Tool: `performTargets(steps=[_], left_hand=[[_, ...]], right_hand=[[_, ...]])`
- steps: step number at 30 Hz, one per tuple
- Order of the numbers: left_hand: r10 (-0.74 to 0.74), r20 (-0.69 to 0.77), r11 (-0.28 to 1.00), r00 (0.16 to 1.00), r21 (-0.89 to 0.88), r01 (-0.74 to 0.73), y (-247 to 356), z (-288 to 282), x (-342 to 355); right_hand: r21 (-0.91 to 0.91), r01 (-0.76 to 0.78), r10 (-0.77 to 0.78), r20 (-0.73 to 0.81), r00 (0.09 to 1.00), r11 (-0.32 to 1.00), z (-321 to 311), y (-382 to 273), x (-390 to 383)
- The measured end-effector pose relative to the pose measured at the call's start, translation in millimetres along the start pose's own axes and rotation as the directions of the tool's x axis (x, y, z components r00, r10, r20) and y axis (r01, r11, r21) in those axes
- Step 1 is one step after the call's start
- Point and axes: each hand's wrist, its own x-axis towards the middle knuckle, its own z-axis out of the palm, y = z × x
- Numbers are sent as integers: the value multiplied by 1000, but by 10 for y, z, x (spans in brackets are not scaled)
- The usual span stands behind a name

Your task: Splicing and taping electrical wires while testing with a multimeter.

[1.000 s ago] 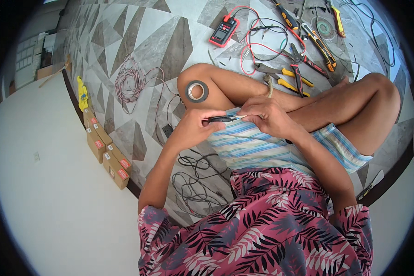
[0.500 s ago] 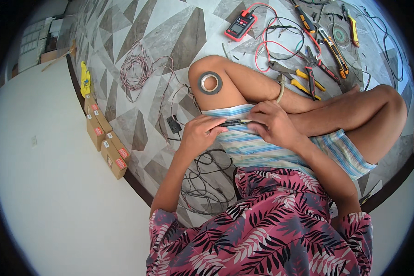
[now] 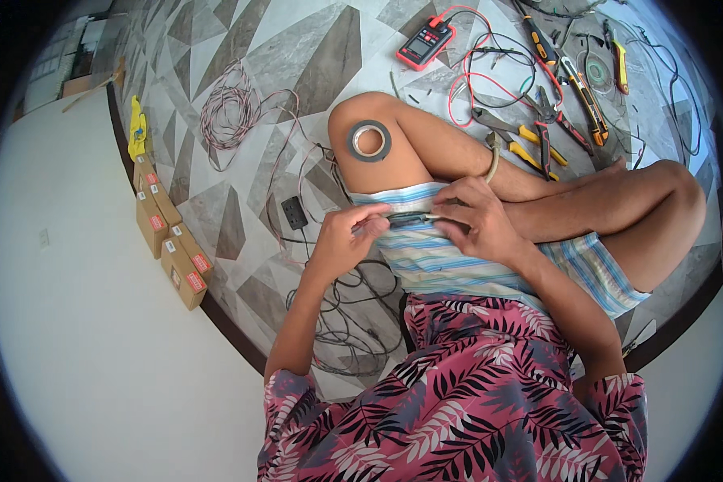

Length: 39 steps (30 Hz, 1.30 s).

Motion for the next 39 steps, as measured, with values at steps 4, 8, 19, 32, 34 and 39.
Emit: performTargets(steps=[4, 8, 19, 32, 34, 39], left_hand=[[-182, 144, 983, 973, -2, 184, 155, -43, 162], [-110, 200, 989, 974, 119, 87, 279, -43, 254], [40, 202, 959, 979, 266, -94, 386, 180, 230], [137, -68, 962, 988, 246, -116, 175, 482, -51], [135, -83, 967, 987, 229, -113, 165, 484, -47], [140, -69, 974, 988, 189, -125, 148, 485, -24]], right_hand=[[76, 8, -10, 24, 1000, 997, -112, -117, 12], [174, 0, 12, -67, 998, 985, -225, -197, 45], [-514, -466, 409, -227, 884, 720, -1730, 846, 495], [-485, -418, 497, 39, 867, 768, -837, 1186, 899], [-505, -402, 486, 41, 873, 764, -841, 1244, 927], [-474, -410, 466, 1, 885, 779, -916, 1320, 941]])
